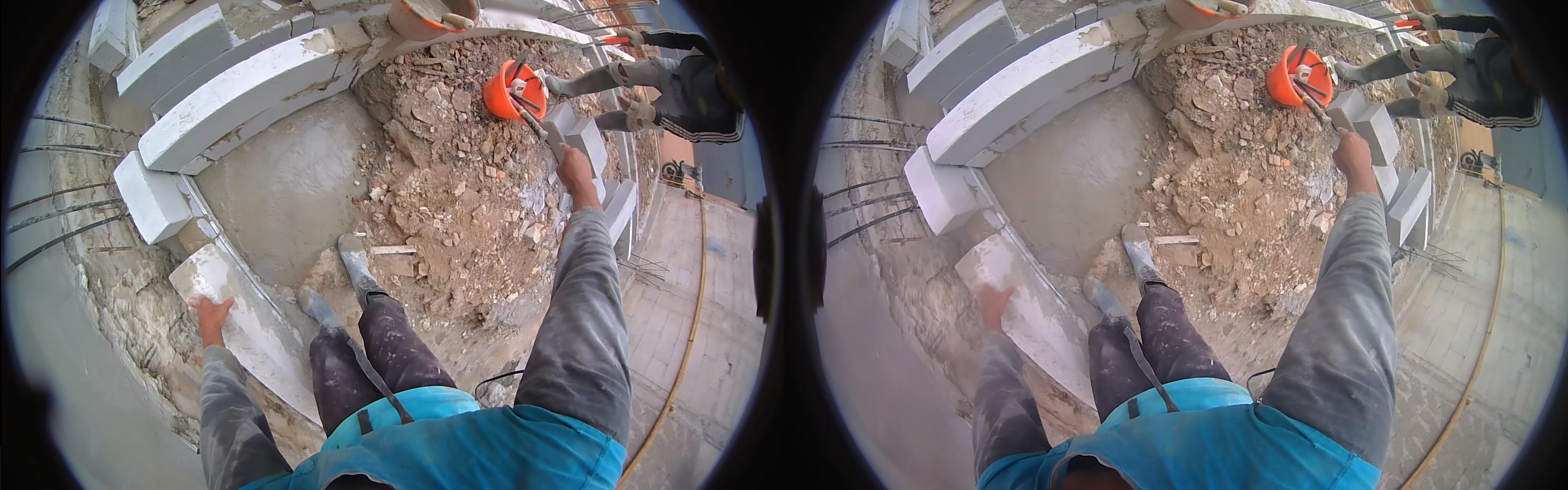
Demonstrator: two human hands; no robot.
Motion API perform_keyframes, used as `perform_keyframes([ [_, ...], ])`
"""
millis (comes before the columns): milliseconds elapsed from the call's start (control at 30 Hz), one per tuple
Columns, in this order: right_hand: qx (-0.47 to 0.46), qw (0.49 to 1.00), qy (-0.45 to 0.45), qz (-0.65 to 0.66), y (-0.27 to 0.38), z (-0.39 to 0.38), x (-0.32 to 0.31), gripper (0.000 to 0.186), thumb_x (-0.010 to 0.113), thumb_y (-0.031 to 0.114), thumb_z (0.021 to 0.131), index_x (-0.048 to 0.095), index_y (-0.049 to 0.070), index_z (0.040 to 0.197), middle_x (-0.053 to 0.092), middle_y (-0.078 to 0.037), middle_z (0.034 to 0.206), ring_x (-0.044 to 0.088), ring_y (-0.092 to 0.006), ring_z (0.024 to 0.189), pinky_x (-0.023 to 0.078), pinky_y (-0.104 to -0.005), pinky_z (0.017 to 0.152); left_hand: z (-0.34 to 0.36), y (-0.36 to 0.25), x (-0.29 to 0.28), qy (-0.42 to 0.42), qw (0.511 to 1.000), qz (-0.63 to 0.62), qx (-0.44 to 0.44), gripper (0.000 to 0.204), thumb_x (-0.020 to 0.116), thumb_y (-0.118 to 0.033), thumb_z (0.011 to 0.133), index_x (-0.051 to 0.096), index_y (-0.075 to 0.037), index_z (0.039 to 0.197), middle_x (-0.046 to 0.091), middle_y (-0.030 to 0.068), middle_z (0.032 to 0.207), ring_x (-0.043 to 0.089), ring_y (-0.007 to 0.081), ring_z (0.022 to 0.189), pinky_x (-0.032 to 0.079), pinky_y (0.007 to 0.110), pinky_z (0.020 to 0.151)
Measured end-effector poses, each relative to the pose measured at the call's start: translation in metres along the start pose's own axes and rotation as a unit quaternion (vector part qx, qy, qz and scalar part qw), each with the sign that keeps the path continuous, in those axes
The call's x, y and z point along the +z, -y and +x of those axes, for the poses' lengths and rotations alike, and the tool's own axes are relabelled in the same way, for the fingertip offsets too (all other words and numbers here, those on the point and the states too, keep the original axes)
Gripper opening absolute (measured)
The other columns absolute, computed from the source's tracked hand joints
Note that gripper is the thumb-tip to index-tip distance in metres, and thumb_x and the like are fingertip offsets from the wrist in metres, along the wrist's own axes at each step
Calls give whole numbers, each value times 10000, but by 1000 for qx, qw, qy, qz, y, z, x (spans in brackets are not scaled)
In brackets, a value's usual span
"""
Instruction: The person lays white concrete blocks onto a wet mortar bed to build a curved wall. They use a trowel to apply mortar, a hand saw to cut blocks, a tape measure to check dimensions, and a hammer to adjust block placement.
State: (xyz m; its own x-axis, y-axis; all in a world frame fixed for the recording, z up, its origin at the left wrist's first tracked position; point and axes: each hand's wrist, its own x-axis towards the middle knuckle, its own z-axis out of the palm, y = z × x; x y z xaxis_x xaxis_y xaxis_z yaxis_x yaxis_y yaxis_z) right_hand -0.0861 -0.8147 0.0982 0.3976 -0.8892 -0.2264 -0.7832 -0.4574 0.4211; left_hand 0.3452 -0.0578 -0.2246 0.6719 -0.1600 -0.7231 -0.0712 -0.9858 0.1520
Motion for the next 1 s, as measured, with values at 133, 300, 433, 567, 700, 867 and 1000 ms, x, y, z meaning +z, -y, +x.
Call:
perform_keyframes([
  [133, 17, 999, -8, 29, -16, 21, 34, 475, 486, 50, 840, 600, 121, 1296, 639, -209, 1193, 611, -357, 1124, 487, -456, 956, -20, -13, -11, 15, 1000, -3, -6, 1023, 798, -438, 709, 344, 177, 1388, 227, 393, 1501, 255, 458, 1422, 285, 400, 1157],
  [300, 27, 996, -24, 76, -33, 81, 50, 459, 464, 97, 872, 582, 130, 1314, 639, -216, 1189, 612, -368, 1114, 486, -475, 944, -50, -31, 5, -8, 999, 40, -29, 937, 760, -389, 762, 342, 135, 1417, 252, 362, 1510, 277, 446, 1414, 286, 435, 1154],
  [433, 4, 993, -71, 91, -40, 124, 58, 442, 473, 132, 882, 584, 112, 1310, 653, -230, 1145, 628, -386, 1068, 494, -483, 911, -103, -77, 53, -58, 997, 50, -7, 912, 751, -335, 779, 312, 86, 1458, 253, 358, 1511, 263, 455, 1419, 262, 471, 1161],
  [567, 22, 985, -101, 135, -47, 162, 71, 411, 489, 152, 885, 620, 120, 1273, 673, -235, 1087, 635, -398, 1043, 492, -490, 900, -141, -112, 86, -13, 998, 57, -20, 898, 754, -294, 778, 308, 65, 1470, 249, 361, 1512, 259, 474, 1413, 239, 478, 1170],
  [700, 60, 982, -94, 155, -47, 185, 75, 385, 499, 155, 881, 648, 136, 1235, 686, -224, 1050, 638, -397, 1031, 485, -501, 900, -165, -118, 101, 11, 999, 40, -19, 888, 755, -282, 781, 311, 74, 1463, 249, 364, 1510, 265, 477, 1409, 243, 473, 1169],
  [867, 40, 970, -174, 167, -49, 188, 84, 392, 492, 152, 877, 639, 112, 1238, 659, -221, 1120, 632, -388, 1035, 488, -468, 906, -173, -111, 113, 12, 999, 27, -14, 865, 757, -272, 782, 335, 90, 1444, 288, 367, 1490, 281, 474, 1401, 259, 456, 1162],
  [1000, 39, 966, -197, 160, -63, 185, 85, 356, 499, 194, 905, 638, 141, 1228, 615, -175, 1178, 606, -378, 1062, 482, -462, 901, -173, -135, 105, 31, 999, 4, 15, 826, 754, -262, 784, 372, 101, 1419, 351, 363, 1456, 294, 463, 1399, 262, 453, 1159],
])
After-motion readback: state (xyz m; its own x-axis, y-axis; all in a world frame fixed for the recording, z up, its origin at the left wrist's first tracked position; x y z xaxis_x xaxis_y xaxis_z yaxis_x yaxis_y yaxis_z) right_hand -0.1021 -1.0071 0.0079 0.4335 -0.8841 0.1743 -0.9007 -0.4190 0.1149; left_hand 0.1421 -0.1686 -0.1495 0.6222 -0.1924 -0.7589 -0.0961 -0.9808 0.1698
